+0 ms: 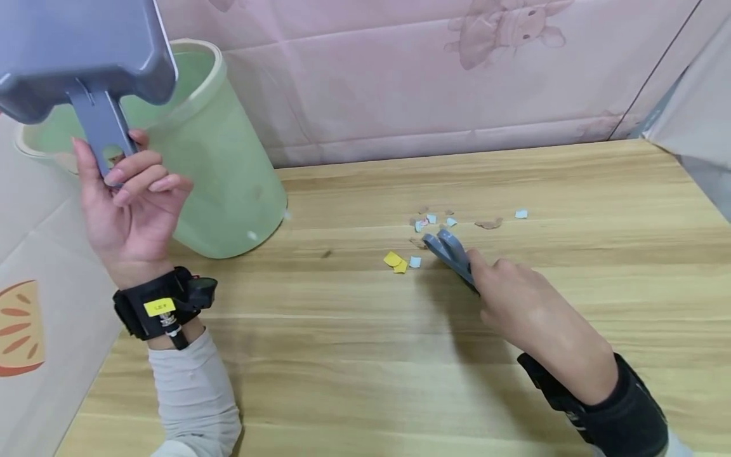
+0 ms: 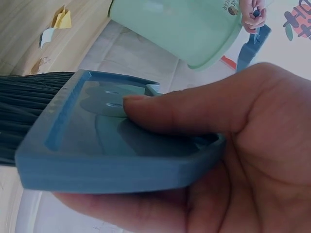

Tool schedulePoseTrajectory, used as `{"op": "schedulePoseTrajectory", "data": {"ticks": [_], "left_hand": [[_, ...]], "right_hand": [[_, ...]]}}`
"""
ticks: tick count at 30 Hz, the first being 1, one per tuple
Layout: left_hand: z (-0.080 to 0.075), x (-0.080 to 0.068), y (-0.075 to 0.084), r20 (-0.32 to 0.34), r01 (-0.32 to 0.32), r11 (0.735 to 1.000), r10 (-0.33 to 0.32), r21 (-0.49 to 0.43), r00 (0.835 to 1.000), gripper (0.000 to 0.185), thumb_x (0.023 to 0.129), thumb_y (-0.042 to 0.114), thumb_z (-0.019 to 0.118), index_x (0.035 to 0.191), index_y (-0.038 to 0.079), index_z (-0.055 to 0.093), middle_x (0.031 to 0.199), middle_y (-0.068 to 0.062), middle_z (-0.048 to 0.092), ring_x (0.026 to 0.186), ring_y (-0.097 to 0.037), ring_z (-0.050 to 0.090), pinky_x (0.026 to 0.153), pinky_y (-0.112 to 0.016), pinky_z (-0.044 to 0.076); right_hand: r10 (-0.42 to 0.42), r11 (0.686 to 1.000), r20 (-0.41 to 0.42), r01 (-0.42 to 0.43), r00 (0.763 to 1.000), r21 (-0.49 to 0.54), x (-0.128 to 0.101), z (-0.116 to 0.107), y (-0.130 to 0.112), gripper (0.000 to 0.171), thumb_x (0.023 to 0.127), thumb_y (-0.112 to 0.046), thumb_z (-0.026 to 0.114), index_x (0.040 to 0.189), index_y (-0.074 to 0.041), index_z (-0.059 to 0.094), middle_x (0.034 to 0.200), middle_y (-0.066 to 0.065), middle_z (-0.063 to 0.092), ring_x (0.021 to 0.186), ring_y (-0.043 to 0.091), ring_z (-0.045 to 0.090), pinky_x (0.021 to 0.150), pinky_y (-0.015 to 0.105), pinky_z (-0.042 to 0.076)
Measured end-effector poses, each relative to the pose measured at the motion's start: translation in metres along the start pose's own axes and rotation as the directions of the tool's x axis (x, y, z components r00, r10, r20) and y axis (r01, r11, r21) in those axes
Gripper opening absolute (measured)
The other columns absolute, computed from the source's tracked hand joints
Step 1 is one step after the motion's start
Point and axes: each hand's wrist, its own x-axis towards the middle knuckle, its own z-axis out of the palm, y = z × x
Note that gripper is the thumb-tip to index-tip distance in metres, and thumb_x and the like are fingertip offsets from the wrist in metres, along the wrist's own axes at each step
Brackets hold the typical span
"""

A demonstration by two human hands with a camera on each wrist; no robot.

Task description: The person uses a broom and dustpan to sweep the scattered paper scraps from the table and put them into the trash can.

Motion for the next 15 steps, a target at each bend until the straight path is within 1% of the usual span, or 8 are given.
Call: {"op": "schedulePoseTrajectory", "data": {"ticks": [4,7,9,10,11,13,14,15], "left_hand": [[-0.001,-0.004,0.001,0.004,-0.006,0.999,0.006,0.048,1.000,0.061,0.102,0.050,0.035,0.111,-0.010,0.044,0.064,-0.014,0.047,0.050,-0.028,0.049,0.068,-0.047,0.042],[-0.001,-0.013,0.004,0.014,0.012,0.988,-0.014,0.154,1.000,0.047,0.103,0.037,0.043,0.112,-0.010,0.045,0.065,-0.015,0.047,0.053,-0.027,0.048,0.072,-0.048,0.044],[0.001,-0.024,0.008,0.017,0.049,0.964,-0.056,0.261,0.998,0.038,0.102,0.026,0.049,0.114,-0.010,0.045,0.068,-0.016,0.047,0.055,-0.025,0.045,0.076,-0.047,0.044],[0.002,-0.031,0.012,0.018,0.074,0.937,-0.085,0.341,0.996,0.034,0.102,0.021,0.049,0.115,-0.010,0.045,0.071,-0.015,0.048,0.056,-0.024,0.042,0.078,-0.047,0.045],[0.003,-0.037,0.016,0.014,0.094,0.889,-0.112,0.448,0.994,0.031,0.102,0.018,0.049,0.116,-0.010,0.046,0.074,-0.015,0.048,0.057,-0.022,0.040,0.080,-0.045,0.045],[0.006,-0.053,0.025,-0.014,0.128,0.750,-0.156,0.649,0.988,0.025,0.103,0.014,0.045,0.114,-0.008,0.049,0.080,-0.012,0.049,0.061,-0.020,0.035,0.081,-0.040,0.045],[0.007,-0.062,0.030,-0.033,0.139,0.657,-0.171,0.741,0.985,0.024,0.104,0.011,0.042,0.117,-0.007,0.051,0.084,-0.011,0.052,0.064,-0.020,0.039,0.083,-0.038,0.046],[0.007,-0.071,0.036,-0.058,0.149,0.551,-0.180,0.821,0.982,0.025,0.104,0.008,0.039,0.120,-0.007,0.052,0.089,-0.011,0.055,0.067,-0.020,0.044,0.084,-0.036,0.047]], "right_hand": [[0.003,1.000,0.005,-0.003,1.000,-0.005,0.001,0.001,0.001,0.024,0.093,0.000,0.054,0.114,0.006,0.043,0.063,0.005,0.049,0.050,0.017,0.044,0.044,0.030,0.034],[-0.016,1.000,-0.005,0.016,1.000,0.004,0.001,0.000,0.003,0.024,0.091,0.001,0.056,0.112,0.005,0.044,0.063,0.004,0.050,0.050,0.016,0.043,0.044,0.030,0.034],[-0.036,0.999,-0.021,0.036,0.999,0.015,0.000,-0.003,0.005,0.026,0.091,0.001,0.056,0.115,0.004,0.045,0.063,0.003,0.051,0.049,0.015,0.042,0.044,0.029,0.034],[-0.047,0.999,-0.034,0.048,0.998,0.022,-0.001,-0.004,0.006,0.027,0.092,0.000,0.055,0.116,0.004,0.045,0.063,0.003,0.051,0.049,0.014,0.042,0.043,0.029,0.034],[-0.056,0.998,-0.050,0.057,0.997,0.024,-0.001,-0.007,0.007,0.026,0.092,0.000,0.055,0.116,0.004,0.046,0.063,0.002,0.052,0.048,0.013,0.041,0.043,0.028,0.034],[-0.067,0.998,-0.100,0.069,0.993,0.013,0.001,-0.014,0.007,0.020,0.093,-0.001,0.054,0.112,0.004,0.049,0.063,0.002,0.053,0.048,0.013,0.042,0.042,0.028,0.034],[-0.079,0.997,-0.140,0.080,0.987,-0.003,0.003,-0.018,0.007,0.018,0.094,-0.001,0.053,0.110,0.005,0.050,0.063,0.003,0.054,0.047,0.013,0.042,0.042,0.029,0.034],[-0.093,0.996,-0.184,0.091,0.979,-0.020,0.008,-0.021,0.006,0.014,0.093,-0.001,0.054,0.105,0.005,0.052,0.062,0.004,0.054,0.047,0.014,0.042,0.042,0.029,0.035]]}}
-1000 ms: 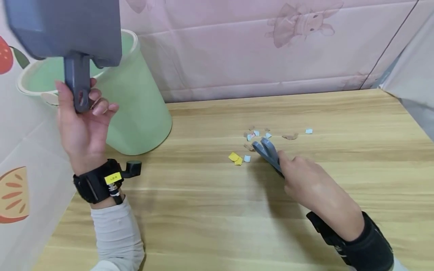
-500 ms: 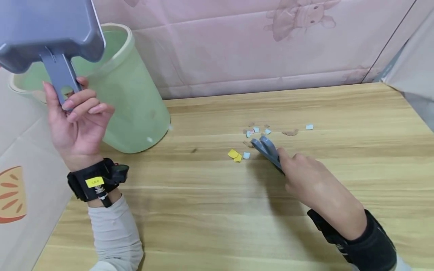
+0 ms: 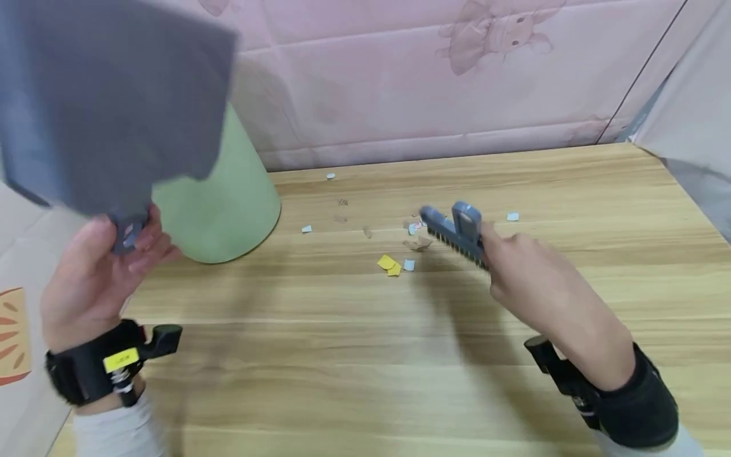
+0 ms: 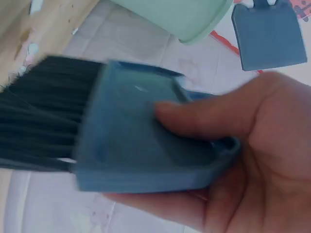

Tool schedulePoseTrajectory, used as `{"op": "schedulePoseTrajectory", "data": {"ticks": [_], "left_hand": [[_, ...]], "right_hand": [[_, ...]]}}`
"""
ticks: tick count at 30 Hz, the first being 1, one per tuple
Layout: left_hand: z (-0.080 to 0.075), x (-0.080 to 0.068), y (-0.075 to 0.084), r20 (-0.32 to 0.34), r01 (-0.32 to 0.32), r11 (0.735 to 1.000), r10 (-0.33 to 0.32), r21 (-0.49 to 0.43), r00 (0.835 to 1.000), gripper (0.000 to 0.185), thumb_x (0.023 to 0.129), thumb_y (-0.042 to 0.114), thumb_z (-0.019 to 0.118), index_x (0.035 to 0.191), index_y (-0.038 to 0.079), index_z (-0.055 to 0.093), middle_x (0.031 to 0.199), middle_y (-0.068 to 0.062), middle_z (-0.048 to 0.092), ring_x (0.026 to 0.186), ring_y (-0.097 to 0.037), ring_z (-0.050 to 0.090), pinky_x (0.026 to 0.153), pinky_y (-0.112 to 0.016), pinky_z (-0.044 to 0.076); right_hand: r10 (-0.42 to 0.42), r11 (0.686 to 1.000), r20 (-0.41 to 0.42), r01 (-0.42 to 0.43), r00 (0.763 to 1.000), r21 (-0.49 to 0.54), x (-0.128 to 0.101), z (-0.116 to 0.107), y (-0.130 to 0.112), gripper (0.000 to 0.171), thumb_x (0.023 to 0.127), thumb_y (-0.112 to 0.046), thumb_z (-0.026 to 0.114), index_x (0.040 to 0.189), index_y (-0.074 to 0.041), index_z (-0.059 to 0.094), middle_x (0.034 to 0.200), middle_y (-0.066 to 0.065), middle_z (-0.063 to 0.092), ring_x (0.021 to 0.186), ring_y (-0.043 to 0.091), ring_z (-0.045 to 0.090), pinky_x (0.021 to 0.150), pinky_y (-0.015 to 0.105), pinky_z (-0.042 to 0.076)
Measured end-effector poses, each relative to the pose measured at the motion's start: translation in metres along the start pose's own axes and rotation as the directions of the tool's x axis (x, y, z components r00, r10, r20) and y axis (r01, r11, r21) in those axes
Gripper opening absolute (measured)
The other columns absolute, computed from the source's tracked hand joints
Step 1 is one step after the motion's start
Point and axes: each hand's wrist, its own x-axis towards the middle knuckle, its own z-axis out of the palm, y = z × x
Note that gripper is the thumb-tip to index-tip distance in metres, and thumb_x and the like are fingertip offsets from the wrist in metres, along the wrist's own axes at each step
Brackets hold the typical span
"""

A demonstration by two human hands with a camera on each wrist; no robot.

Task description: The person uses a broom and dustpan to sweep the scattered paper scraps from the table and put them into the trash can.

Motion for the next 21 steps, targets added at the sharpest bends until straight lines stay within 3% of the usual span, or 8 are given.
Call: {"op": "schedulePoseTrajectory", "data": {"ticks": [2,4,8,10,11,13,17,21], "left_hand": [[-0.006,-0.021,0.004,-0.035,0.074,0.964,-0.067,0.254,0.997,0.027,0.103,-0.002,0.036,0.124,-0.006,0.052,0.095,-0.009,0.058,0.074,-0.019,0.051,0.079,-0.031,0.047],[-0.010,-0.042,0.007,-0.092,0.178,0.884,-0.153,0.433,0.984,0.034,0.099,-0.010,0.038,0.130,-0.004,0.050,0.098,-0.007,0.059,0.082,-0.018,0.055,0.075,-0.028,0.047],[-0.012,-0.073,0.006,-0.188,0.303,0.584,-0.251,0.753,0.950,0.042,0.093,-0.012,0.052,0.133,0.003,0.050,0.093,-0.002,0.053,0.079,-0.015,0.053,0.065,-0.027,0.047],[-0.013,-0.082,-0.002,-0.204,0.300,0.470,-0.246,0.830,0.948,0.044,0.090,-0.010,0.059,0.131,0.006,0.052,0.094,0.000,0.054,0.079,-0.013,0.052,0.063,-0.027,0.046],[-0.014,-0.085,-0.007,-0.193,0.279,0.428,-0.234,0.859,0.953,0.045,0.088,-0.009,0.062,0.129,0.006,0.053,0.094,-0.001,0.056,0.079,-0.012,0.053,0.062,-0.026,0.047],[-0.017,-0.088,-0.019,-0.174,0.256,0.399,-0.229,0.881,0.958,0.043,0.087,-0.007,0.064,0.127,0.007,0.055,0.095,-0.001,0.060,0.081,-0.011,0.055,0.064,-0.026,0.047],[-0.027,-0.087,-0.041,-0.113,0.183,0.405,-0.190,0.896,0.975,0.041,0.085,-0.007,0.067,0.122,0.005,0.056,0.092,-0.002,0.059,0.080,-0.009,0.053,0.064,-0.024,0.045],[-0.035,-0.085,-0.054,-0.091,0.168,0.431,-0.192,0.886,0.977,0.039,0.085,-0.006,0.067,0.121,0.005,0.056,0.093,-0.002,0.058,0.080,-0.009,0.052,0.065,-0.024,0.045]], "right_hand": [[-0.024,1.000,-0.069,0.022,0.997,-0.019,0.019,-0.003,-0.002,0.006,0.090,0.001,0.056,0.095,0.002,0.053,0.062,0.006,0.056,0.048,0.017,0.045,0.043,0.033,0.037],[-0.059,0.998,-0.121,0.055,0.991,-0.034,0.048,-0.002,-0.003,0.008,0.086,0.003,0.058,0.090,0.000,0.052,0.064,0.009,0.057,0.049,0.021,0.048,0.044,0.038,0.040],[-0.139,0.990,-0.140,0.136,0.980,-0.033,0.121,0.014,-0.002,0.017,0.081,0.007,0.056,0.095,0.001,0.051,0.071,0.016,0.060,0.055,0.029,0.056,0.049,0.043,0.045],[-0.176,0.984,-0.135,0.173,0.975,-0.033,0.158,0.028,0.000,0.025,0.084,0.008,0.055,0.108,0.003,0.051,0.077,0.020,0.061,0.058,0.031,0.058,0.051,0.043,0.047],[-0.197,0.980,-0.132,0.195,0.971,-0.032,0.175,0.035,0.001,0.028,0.086,0.008,0.053,0.113,0.003,0.050,0.079,0.021,0.062,0.059,0.032,0.058,0.052,0.043,0.048],[-0.240,0.971,-0.117,0.236,0.964,-0.048,0.204,0.048,0.001,0.034,0.090,0.008,0.050,0.124,0.003,0.048,0.078,0.020,0.061,0.060,0.032,0.058,0.054,0.042,0.048],[-0.318,0.947,-0.107,0.311,0.942,-0.080,0.242,0.067,-0.009,0.033,0.097,0.006,0.042,0.128,-0.001,0.048,0.068,0.015,0.056,0.059,0.030,0.055,0.057,0.043,0.046],[-0.356,0.933,-0.089,0.349,0.930,-0.083,0.262,0.077,-0.021,0.034,0.097,0.006,0.041,0.130,-0.002,0.049,0.066,0.014,0.054,0.060,0.031,0.055,0.060,0.043,0.046]]}}
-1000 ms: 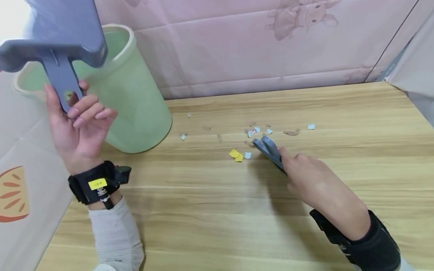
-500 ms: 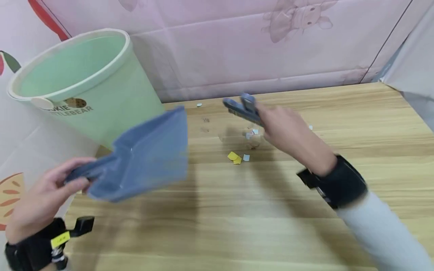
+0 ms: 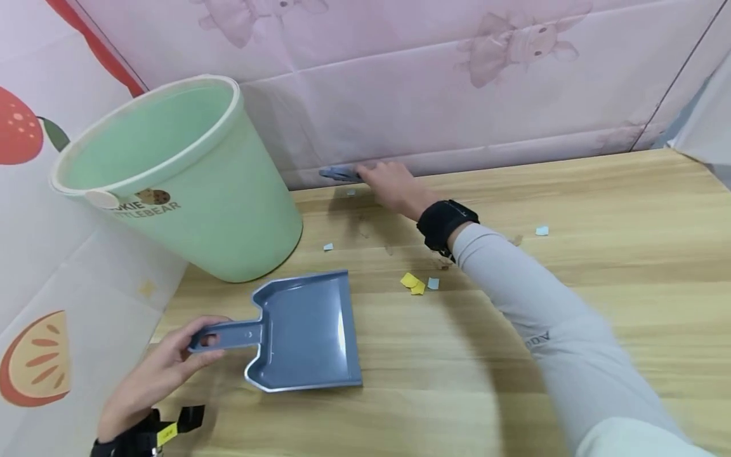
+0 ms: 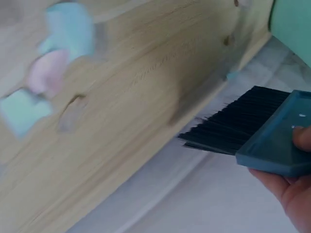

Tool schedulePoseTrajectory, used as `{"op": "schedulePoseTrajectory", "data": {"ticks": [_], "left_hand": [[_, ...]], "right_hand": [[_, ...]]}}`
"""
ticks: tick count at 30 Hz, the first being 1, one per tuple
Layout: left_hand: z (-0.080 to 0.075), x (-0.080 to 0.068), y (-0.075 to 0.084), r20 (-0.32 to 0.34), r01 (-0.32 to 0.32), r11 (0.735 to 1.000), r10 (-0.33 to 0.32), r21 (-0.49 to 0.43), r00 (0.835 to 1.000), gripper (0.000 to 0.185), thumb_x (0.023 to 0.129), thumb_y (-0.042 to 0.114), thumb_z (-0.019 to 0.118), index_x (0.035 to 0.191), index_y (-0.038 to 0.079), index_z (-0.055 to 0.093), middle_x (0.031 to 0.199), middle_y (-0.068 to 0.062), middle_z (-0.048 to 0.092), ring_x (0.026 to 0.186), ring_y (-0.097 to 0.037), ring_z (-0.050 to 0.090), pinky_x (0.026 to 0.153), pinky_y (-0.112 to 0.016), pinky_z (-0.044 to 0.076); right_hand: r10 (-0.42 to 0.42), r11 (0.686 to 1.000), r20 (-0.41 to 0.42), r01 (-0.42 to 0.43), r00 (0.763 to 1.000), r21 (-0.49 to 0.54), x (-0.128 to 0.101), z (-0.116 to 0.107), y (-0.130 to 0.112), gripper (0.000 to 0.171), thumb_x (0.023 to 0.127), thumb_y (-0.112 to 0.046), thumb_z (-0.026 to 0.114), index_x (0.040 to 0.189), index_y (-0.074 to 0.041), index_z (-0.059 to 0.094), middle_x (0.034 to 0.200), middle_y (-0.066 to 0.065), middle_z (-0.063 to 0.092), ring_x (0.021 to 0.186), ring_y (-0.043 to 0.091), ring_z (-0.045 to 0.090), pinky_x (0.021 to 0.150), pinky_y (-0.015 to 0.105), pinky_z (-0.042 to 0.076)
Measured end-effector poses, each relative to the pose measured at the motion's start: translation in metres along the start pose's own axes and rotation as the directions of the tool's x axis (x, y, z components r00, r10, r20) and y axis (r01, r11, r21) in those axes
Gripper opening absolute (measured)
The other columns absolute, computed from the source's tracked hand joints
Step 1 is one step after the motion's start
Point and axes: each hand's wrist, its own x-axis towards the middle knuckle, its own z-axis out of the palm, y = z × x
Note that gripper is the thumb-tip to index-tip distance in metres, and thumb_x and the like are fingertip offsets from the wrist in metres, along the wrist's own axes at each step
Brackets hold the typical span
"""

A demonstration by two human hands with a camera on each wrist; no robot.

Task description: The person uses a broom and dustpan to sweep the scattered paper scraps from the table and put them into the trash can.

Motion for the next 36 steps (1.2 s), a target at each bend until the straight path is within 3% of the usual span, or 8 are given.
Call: {"op": "schedulePoseTrajectory", "data": {"ticks": [5,10,14,17,21,25,31,36], "left_hand": [[0.013,0.003,-0.004,0.084,0.013,0.998,-0.008,-0.054,0.996,0.036,0.088,0.000,0.067,0.122,0.005,0.056,0.100,-0.006,0.062,0.086,-0.010,0.055,0.073,-0.026,0.048],[0.008,0.001,-0.004,0.048,0.034,0.997,-0.031,-0.064,0.998,0.037,0.087,-0.002,0.066,0.122,0.003,0.055,0.096,-0.006,0.061,0.082,-0.009,0.056,0.067,-0.027,0.049],[-0.003,0.000,-0.007,0.026,0.076,0.993,-0.074,-0.086,0.997,0.037,0.088,-0.003,0.064,0.124,0.002,0.054,0.091,-0.004,0.057,0.077,-0.009,0.054,0.060,-0.026,0.048],[-0.009,-0.003,-0.008,0.043,0.086,0.990,-0.082,-0.111,0.996,0.037,0.090,-0.004,0.062,0.126,0.003,0.053,0.092,-0.002,0.056,0.077,-0.009,0.054,0.060,-0.027,0.048],[-0.019,-0.008,-0.007,0.074,0.091,0.986,-0.081,-0.138,0.994,0.041,0.091,-0.007,0.059,0.129,0.005,0.052,0.097,0.002,0.057,0.080,-0.009,0.055,0.061,-0.028,0.048],[-0.029,-0.008,-0.004,0.061,0.118,0.979,-0.109,-0.166,0.992,0.041,0.092,-0.008,0.057,0.131,0.005,0.051,0.096,0.002,0.055,0.079,-0.010,0.053,0.062,-0.028,0.047],[-0.026,-0.001,-0.007,0.053,0.147,0.983,-0.142,-0.108,0.988,0.035,0.093,-0.002,0.059,0.127,0.005,0.052,0.090,0.001,0.051,0.075,-0.012,0.050,0.061,-0.029,0.045],[-0.009,-0.001,-0.017,0.089,0.178,0.971,-0.165,-0.163,0.982,0.034,0.093,0.003,0.060,0.126,0.005,0.053,0.092,-0.005,0.052,0.078,-0.013,0.051,0.066,-0.029,0.046]], "right_hand": [[-0.064,0.996,0.085,0.059,0.994,0.067,-0.002,0.015,0.001,0.039,0.098,0.006,0.043,0.136,0.000,0.048,0.080,0.018,0.063,0.069,0.031,0.062,0.065,0.042,0.050],[-0.230,0.964,0.082,0.216,0.970,0.153,-0.024,0.015,-0.003,0.046,0.090,0.014,0.050,0.132,-0.006,0.057,0.093,0.019,0.069,0.060,0.020,0.057,0.061,0.035,0.052],[-0.329,0.926,0.087,0.303,0.940,0.227,-0.059,0.003,-0.013,0.062,0.074,0.023,0.052,0.129,-0.006,0.061,0.102,0.015,0.070,0.055,0.014,0.050,0.052,0.028,0.046],[-0.345,0.912,0.106,0.307,0.932,0.271,-0.094,-0.009,-0.016,0.064,0.071,0.024,0.059,0.128,-0.006,0.061,0.117,0.013,0.066,0.080,0.020,0.065,0.068,0.033,0.053],[-0.317,0.920,0.126,0.273,0.940,0.280,-0.145,-0.028,-0.014,0.060,0.077,0.017,0.064,0.130,-0.010,0.061,0.129,0.011,0.060,0.116,0.030,0.058,0.091,0.045,0.049],[-0.351,0.894,0.020,0.328,0.936,0.306,-0.177,-0.053,-0.013,0.053,0.077,0.016,0.061,0.123,-0.010,0.065,0.119,0.008,0.066,0.101,0.021,0.065,0.079,0.036,0.054],[-0.271,0.915,-0.230,0.324,0.935,0.241,-0.131,-0.078,0.001,0.046,0.075,0.025,0.057,0.109,-0.001,0.070,0.096,0.011,0.071,0.068,0.011,0.059,0.053,0.026,0.045],[-0.016,0.996,-0.175,0.031,0.984,0.084,-0.057,-0.052,0.016,0.018,0.087,0.014,0.052,0.094,0.005,0.066,0.079,0.017,0.064,0.064,0.027,0.056,0.058,0.038,0.043]]}}
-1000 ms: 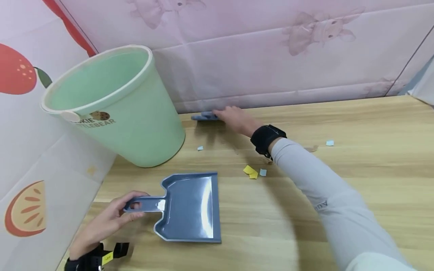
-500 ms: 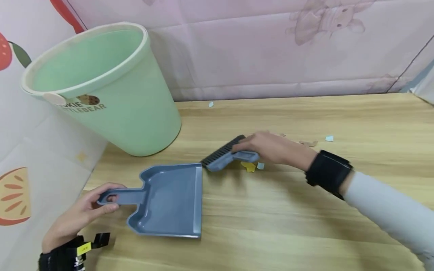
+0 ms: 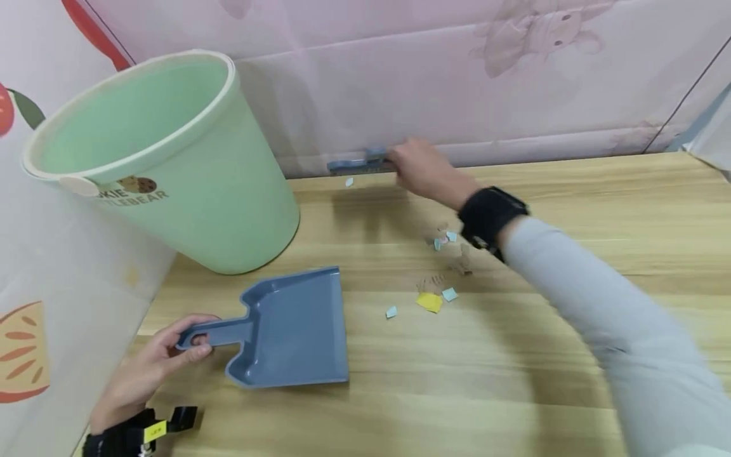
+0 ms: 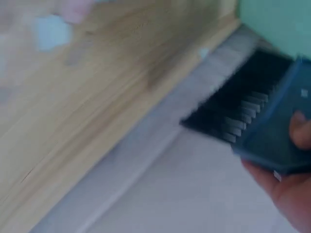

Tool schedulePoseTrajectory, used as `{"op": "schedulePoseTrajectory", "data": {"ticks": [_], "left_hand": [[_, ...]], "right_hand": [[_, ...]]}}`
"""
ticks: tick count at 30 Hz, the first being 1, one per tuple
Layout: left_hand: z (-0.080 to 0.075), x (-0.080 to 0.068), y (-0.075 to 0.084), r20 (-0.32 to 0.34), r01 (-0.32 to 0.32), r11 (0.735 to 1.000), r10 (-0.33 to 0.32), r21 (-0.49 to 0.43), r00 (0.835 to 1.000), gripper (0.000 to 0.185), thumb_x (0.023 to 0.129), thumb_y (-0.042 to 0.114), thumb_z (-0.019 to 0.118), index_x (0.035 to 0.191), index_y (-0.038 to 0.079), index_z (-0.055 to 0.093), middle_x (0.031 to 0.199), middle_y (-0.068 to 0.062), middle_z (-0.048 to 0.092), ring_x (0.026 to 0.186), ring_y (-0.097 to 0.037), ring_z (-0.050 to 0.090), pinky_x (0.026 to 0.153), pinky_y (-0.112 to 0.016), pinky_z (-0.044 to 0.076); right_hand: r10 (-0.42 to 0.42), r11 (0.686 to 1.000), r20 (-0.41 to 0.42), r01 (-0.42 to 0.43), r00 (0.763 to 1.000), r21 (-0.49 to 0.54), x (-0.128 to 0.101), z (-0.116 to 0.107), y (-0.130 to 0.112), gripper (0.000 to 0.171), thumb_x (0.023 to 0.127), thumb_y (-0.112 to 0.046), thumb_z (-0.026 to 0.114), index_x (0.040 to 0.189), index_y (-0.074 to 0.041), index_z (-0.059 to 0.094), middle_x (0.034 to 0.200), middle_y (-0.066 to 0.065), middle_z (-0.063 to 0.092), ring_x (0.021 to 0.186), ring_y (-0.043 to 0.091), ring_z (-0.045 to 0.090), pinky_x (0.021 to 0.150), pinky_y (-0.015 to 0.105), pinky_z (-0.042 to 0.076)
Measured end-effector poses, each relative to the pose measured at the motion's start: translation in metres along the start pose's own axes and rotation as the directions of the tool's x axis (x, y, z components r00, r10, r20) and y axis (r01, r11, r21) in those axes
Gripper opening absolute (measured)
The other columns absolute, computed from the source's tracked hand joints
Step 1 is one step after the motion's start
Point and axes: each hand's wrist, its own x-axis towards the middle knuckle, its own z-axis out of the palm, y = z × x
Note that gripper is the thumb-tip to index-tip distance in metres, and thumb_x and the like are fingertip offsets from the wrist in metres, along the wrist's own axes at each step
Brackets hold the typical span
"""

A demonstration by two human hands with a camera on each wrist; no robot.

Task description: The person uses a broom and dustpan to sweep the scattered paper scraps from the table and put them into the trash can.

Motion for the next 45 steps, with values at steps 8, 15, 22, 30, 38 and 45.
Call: {"op": "schedulePoseTrajectory", "data": {"ticks": [8,15,22,30,38,45], "left_hand": [[0.025,0.009,-0.008,-0.003,0.034,0.997,-0.034,-0.062,0.999,0.030,0.095,0.004,0.059,0.124,-0.001,0.053,0.090,0.000,0.056,0.078,-0.010,0.053,0.067,-0.028,0.046],[0.027,0.016,0.014,-0.113,0.107,0.994,-0.105,0.010,0.988,0.032,0.093,0.011,0.064,0.123,0.002,0.055,0.088,-0.003,0.060,0.078,-0.012,0.056,0.069,-0.026,0.047],[0.030,0.022,0.013,-0.061,0.023,1.000,-0.023,0.007,0.998,0.031,0.092,0.006,0.064,0.121,0.000,0.055,0.090,-0.007,0.058,0.079,-0.011,0.056,0.068,-0.026,0.049],[0.049,0.034,0.016,-0.073,-0.011,0.998,0.016,0.064,0.997,0.029,0.089,0.009,0.069,0.116,0.005,0.059,0.087,-0.002,0.060,0.075,-0.009,0.055,0.064,-0.025,0.049],[0.053,0.034,0.023,-0.135,-0.001,0.995,0.015,0.103,0.991,0.029,0.084,0.010,0.075,0.111,0.008,0.063,0.083,0.002,0.059,0.074,-0.008,0.055,0.062,-0.025,0.046],[0.066,0.033,0.021,-0.153,0.071,0.997,-0.064,0.038,0.986,0.030,0.082,0.014,0.078,0.107,0.011,0.063,0.082,0.000,0.056,0.074,-0.010,0.053,0.066,-0.024,0.045]], "right_hand": [[0.113,0.992,0.235,-0.098,0.965,-0.074,0.005,0.056,0.000,0.032,0.089,0.012,0.050,0.118,0.002,0.062,0.086,0.018,0.065,0.074,0.031,0.062,0.065,0.041,0.051],[-0.098,0.993,0.284,0.073,0.954,0.096,-0.075,0.026,-0.035,0.052,0.075,0.019,0.055,0.122,-0.002,0.064,0.062,0.009,0.062,0.047,0.005,0.028,0.045,0.021,0.032],[-0.178,0.972,0.180,0.145,0.967,0.183,-0.122,-0.015,-0.048,0.040,0.081,0.018,0.056,0.109,-0.007,0.070,0.089,0.000,0.070,0.061,0.000,0.049,0.054,0.020,0.041],[0.318,0.945,0.029,-0.314,0.948,-0.091,-0.174,-0.066,-0.065,0.012,0.093,0.000,0.056,0.105,0.000,0.052,0.056,-0.004,0.045,0.044,0.007,0.037,0.040,0.025,0.031],[0.342,0.898,-0.081,-0.351,0.936,-0.266,-0.225,-0.018,-0.142,0.047,0.064,0.002,0.066,0.106,0.005,0.047,0.057,-0.002,0.047,0.041,0.005,0.032,0.035,0.020,0.025],[0.211,0.897,-0.117,-0.240,0.970,-0.371,-0.181,0.022,-0.166,0.049,0.059,0.005,0.065,0.105,0.006,0.047,0.064,0.010,0.053,0.039,0.013,0.037,0.032,0.026,0.030]]}}
